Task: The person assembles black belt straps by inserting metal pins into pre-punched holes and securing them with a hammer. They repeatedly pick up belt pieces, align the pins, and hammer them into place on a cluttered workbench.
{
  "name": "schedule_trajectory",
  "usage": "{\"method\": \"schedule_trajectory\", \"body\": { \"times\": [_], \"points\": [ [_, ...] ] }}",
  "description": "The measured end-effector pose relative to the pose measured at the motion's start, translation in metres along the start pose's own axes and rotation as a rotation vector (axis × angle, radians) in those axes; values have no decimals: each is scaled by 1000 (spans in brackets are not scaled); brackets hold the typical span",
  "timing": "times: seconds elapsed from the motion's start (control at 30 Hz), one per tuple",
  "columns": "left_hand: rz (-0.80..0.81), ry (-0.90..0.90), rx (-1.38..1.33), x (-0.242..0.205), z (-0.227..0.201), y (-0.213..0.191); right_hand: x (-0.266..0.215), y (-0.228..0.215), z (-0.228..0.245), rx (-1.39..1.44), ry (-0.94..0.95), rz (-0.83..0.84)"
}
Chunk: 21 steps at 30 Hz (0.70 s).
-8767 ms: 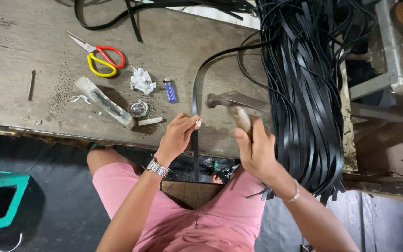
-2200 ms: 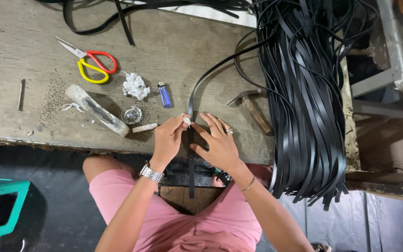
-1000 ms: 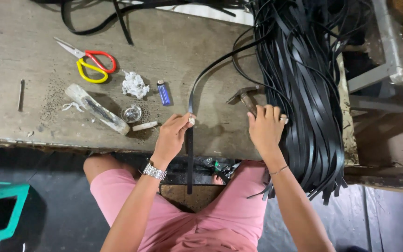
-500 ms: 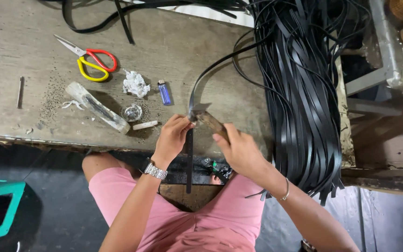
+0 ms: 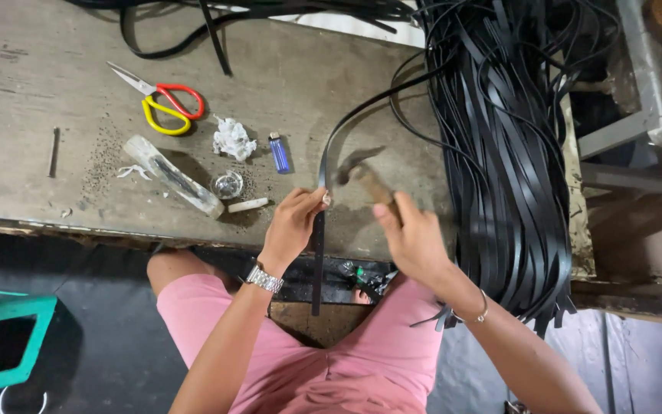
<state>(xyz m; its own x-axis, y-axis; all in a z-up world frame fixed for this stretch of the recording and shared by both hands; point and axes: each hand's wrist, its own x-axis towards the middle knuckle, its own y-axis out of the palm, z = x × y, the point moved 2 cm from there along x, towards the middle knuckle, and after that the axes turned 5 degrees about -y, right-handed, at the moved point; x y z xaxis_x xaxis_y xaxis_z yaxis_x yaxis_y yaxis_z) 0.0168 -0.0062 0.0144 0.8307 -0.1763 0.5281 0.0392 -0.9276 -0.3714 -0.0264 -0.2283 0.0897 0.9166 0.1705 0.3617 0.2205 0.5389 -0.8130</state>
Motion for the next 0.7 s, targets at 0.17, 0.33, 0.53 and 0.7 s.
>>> {"method": "schedule_trajectory", "body": {
  "times": [0.17, 0.33, 0.53, 0.7],
  "points": [
    [13, -2, 42, 2, -2, -1, 8, 11, -61, -228, 101, -118],
    [35, -27, 98, 0, 3, 1, 8, 45, -92, -704, 41, -146],
    [8, -89, 24, -3, 4, 3, 18, 90, -17, -41, -306, -64],
    [-150, -226, -15, -1, 9, 1, 22, 98, 0, -136, -360, 50]
  ]
}}
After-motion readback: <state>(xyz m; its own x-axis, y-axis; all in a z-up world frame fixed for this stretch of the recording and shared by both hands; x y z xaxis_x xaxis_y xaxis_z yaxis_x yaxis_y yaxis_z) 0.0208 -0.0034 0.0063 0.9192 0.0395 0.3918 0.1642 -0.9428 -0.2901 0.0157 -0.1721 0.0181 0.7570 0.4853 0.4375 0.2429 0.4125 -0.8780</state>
